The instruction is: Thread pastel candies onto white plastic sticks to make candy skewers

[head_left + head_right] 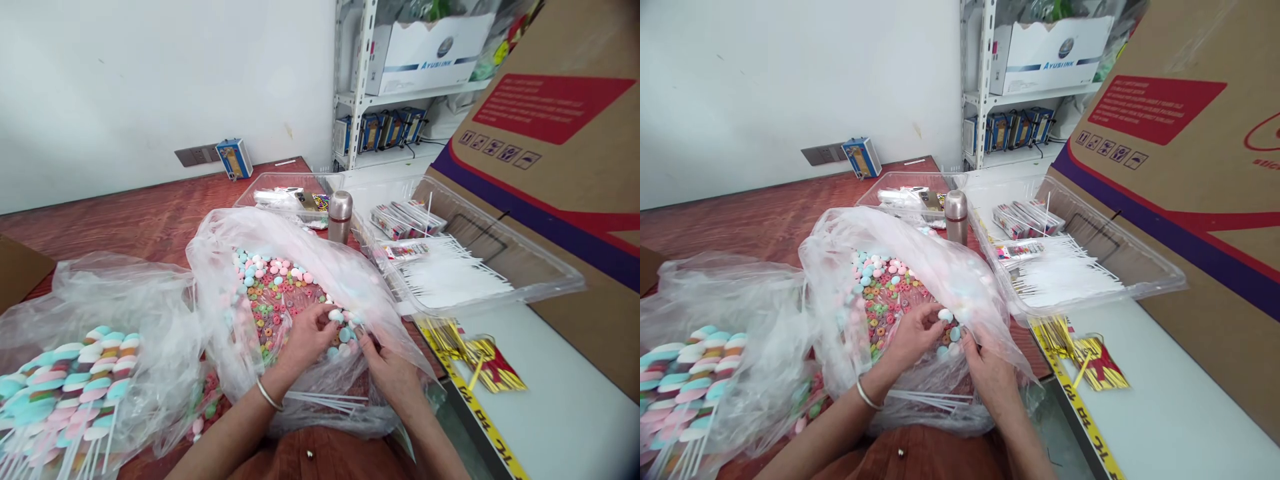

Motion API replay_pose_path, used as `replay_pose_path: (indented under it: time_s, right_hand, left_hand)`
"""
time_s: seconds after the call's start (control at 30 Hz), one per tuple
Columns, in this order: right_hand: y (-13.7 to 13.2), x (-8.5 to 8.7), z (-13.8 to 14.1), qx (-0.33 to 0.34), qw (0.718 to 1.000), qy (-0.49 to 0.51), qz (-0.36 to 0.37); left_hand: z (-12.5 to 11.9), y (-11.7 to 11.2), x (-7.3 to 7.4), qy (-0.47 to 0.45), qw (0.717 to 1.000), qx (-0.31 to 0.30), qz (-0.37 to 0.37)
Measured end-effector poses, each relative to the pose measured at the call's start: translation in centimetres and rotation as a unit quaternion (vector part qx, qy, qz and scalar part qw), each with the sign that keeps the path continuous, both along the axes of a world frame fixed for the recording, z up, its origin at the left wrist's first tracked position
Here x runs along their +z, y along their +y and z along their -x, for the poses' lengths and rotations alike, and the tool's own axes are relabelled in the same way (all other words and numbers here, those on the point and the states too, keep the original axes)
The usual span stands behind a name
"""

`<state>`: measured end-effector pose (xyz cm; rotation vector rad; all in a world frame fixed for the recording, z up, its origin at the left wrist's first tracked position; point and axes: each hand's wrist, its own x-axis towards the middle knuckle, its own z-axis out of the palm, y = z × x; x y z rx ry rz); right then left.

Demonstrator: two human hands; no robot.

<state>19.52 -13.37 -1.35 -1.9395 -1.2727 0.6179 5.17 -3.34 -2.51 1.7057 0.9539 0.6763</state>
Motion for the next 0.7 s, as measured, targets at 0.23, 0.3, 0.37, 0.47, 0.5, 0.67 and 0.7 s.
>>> replay_pose_path:
  time_s: [0.23,0.3,0.37,0.47,0.5,0.67,0.7]
  right_hand:
    - [1.2,0.0,2.5,0.015,0.988,0.143,-0.047]
    - [1.3,-0.1,2.9,0.016,0.989,0.141,-0.039]
    - [1.2,0.0,3.0,0.029,0.993,0.114,-0.034]
    - [0.4,0.4,3.2,0.055,0.994,0.085,-0.028]
    - [-0.1,0.5,3.3,0.068,0.993,0.093,-0.019]
    - [-2.3,0.6,4.2,0.139,0.964,0.218,0.052]
    - [-2.6,0.5,4.4,0.144,0.957,0.244,0.063]
  left_hand:
    - [1.7,-1.6,0.9,-0.172,0.949,-0.016,0.264]
    - [1.8,-2.0,0.9,-0.178,0.951,0.004,0.252]
    - [1.8,-2.0,0.9,-0.180,0.950,0.038,0.252]
    - [1.8,-1.5,0.9,-0.179,0.939,0.111,0.271]
    - [1.8,-1.3,1.0,-0.182,0.934,0.137,0.275]
    - [2.3,-0.5,1.2,-0.217,0.919,0.193,0.269]
    - [2.4,-0.5,1.3,-0.220,0.919,0.193,0.265]
